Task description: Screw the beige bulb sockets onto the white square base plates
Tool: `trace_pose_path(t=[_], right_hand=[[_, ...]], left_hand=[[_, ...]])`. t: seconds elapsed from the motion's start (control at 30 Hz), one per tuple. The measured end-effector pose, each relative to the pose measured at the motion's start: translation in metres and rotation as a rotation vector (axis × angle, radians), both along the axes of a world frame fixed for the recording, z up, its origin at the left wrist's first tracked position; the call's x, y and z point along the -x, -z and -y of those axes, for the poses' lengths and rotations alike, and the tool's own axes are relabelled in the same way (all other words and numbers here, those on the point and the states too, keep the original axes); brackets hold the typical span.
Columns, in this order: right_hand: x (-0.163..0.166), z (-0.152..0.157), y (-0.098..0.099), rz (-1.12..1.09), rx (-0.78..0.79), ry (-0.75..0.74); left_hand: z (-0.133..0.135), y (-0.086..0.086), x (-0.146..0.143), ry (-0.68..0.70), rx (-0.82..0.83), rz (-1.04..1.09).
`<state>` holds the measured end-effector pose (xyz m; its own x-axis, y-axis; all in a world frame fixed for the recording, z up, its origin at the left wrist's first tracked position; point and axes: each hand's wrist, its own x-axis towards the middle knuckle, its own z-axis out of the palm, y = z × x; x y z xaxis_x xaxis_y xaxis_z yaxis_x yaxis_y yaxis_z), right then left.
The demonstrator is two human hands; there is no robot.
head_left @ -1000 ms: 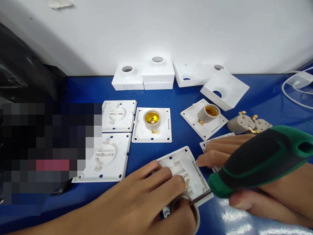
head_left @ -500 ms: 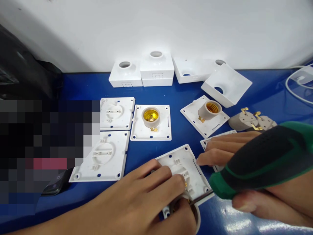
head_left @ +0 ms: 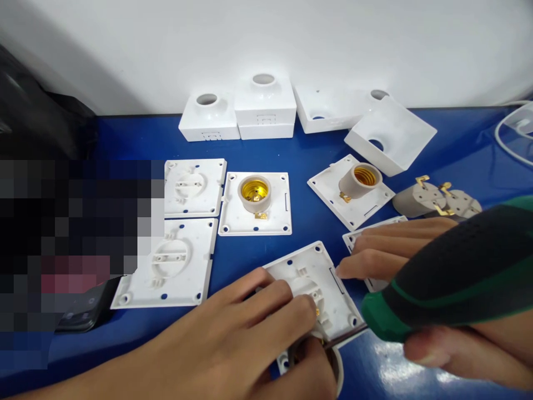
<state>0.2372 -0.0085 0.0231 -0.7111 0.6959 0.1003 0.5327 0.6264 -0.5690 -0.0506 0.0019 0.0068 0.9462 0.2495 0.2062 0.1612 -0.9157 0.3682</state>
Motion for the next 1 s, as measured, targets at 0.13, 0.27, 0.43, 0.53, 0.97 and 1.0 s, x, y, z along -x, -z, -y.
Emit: trace_pose_path(t=[0.13,0.27,0.43,0.53,0.97,1.0], right_hand=[[-0.0002,-0.0013,-0.0014,0.007,0.034,-0.031],[-0.0003,-0.0017,-0.0010,-0.011,0.022,-0.040],[0.0007,0.0000,-0.0002,-0.041,-0.054,-0.031],[0.0001,0.0022,-0.0018,-0.014,-0.054,-0.038],[0.0002,-0.0002,0.0003,-0.019,-0.058,-0.046],[0.0003,-0.0002,0.0005,-0.015,-0.062,-0.042]], left_hand=[[-0.0011,0.0005,0.0000,0.000,0.014,0.005],[-0.0024,0.0007,-0.0002,0.004,0.010,0.017],[-0.0020,0.0004,0.0008,0.000,-0.031,0.009],[-0.0019,0.0008,0.0013,0.008,-0.031,0.000],[-0.0021,0.0017,0.0004,0.027,-0.056,-0.023],[-0.0017,0.0017,0.0008,0.028,-0.059,-0.024]])
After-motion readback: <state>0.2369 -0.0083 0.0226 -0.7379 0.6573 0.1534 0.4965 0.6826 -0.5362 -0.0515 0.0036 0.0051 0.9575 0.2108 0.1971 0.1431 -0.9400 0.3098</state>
